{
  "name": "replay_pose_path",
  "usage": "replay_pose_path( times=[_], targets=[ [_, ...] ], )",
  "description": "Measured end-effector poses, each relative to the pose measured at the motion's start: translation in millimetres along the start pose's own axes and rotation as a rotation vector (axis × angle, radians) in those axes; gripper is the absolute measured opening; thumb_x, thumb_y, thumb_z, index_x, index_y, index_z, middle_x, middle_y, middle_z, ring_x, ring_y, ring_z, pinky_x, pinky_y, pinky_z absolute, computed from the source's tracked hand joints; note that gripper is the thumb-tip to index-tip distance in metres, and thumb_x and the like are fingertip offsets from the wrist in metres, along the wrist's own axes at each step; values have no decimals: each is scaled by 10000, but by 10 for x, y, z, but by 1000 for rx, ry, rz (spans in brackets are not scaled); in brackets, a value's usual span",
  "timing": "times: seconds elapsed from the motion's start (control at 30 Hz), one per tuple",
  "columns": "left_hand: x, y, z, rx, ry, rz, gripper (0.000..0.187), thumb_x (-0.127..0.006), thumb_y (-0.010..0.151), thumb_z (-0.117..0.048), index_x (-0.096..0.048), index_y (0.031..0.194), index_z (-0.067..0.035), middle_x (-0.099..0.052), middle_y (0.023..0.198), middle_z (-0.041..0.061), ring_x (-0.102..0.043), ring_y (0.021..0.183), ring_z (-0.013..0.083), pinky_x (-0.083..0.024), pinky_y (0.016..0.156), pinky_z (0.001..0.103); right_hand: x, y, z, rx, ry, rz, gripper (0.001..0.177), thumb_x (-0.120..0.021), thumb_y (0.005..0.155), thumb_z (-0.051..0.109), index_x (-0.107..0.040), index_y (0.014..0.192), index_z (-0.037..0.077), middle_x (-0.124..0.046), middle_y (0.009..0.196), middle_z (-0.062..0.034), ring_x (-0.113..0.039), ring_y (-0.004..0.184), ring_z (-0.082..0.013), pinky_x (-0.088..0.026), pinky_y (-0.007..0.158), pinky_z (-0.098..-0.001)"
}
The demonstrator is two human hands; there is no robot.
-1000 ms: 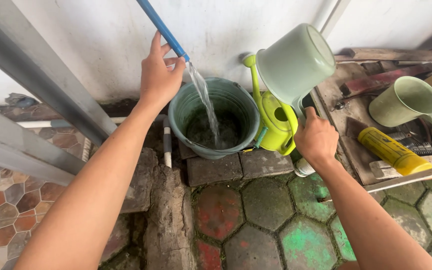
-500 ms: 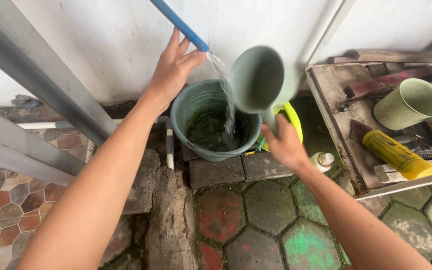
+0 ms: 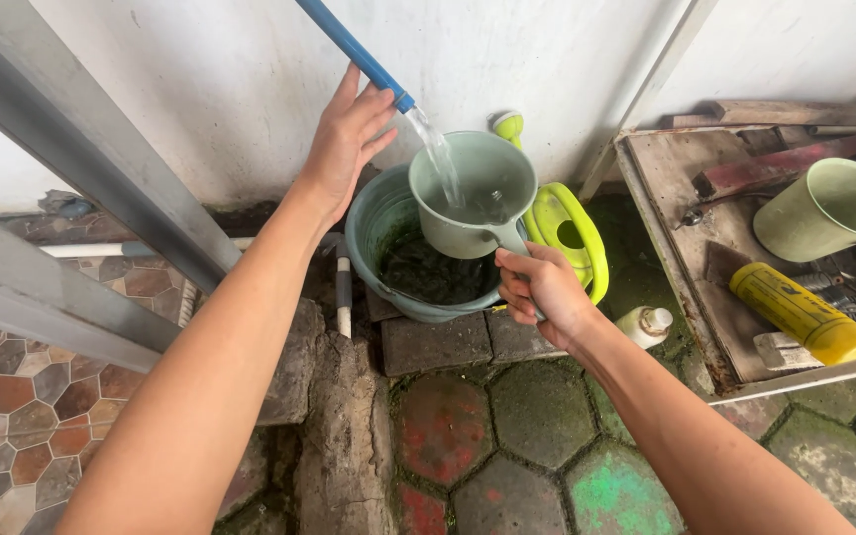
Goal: Filling a ladle with water and liquid fertilizer to water a potted plant
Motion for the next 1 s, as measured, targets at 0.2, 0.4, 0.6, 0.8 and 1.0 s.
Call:
replay_pose_path(
  times=[0.2, 0.4, 0.6, 0.8, 1.0],
  targets=[
    [12, 43, 43, -6, -22, 0, 837, -596, 931, -433, -177, 1614, -193, -339, 1673, 136, -409, 1514, 384, -365, 1202, 518, -39, -6, 9, 11, 29, -8, 193, -551, 1010, 79, -498, 829, 43, -297, 457, 7, -250, 350, -93, -172, 323, -237],
    [-27, 54, 35, 37, -96, -29, 854, -523, 934, -424, -91, 1628, -179, -312, 1673, 100, -398, 1517, 364, -369, 1208, 502, 57, 77, -92, -43, -36, -102, 324, -421, 1139, 219, -532, 923, 4, -360, 498, 8, -292, 335, -102, -232, 302, -250],
    [-6, 81, 97, 38, -94, -33, 887, -524, 926, -460, -56, 1629, -189, -284, 1687, 105, -389, 1522, 349, -366, 1207, 503, 86, 132, -67, -20, 25, -116, 303, -447, 1114, 208, -494, 880, 22, -292, 471, 16, -231, 348, -105, -186, 314, -250],
    [4, 82, 84, 42, -85, -34, 870, -526, 919, -466, -99, 1629, -203, -336, 1670, 78, -412, 1519, 332, -364, 1208, 497, 61, 175, -90, 15, 60, -145, 313, -469, 1096, 230, -465, 864, 20, -250, 472, 16, -220, 351, -89, -165, 312, -230],
    [61, 100, 102, 53, -91, -26, 856, -517, 930, -463, -103, 1628, -193, -306, 1683, 105, -374, 1530, 362, -342, 1213, 509, 83, 239, -217, 1, -196, -109, 357, -493, 1107, 274, -470, 834, 45, -283, 495, -8, -223, 365, -123, -137, 353, -281]
  ],
)
Point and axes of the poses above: each hand's wrist, its own y-axis towards the middle knuckle, its own x-axis out of the back of the hand, z = x × y, the point moved 6 cm from there along y, towards the middle knuckle
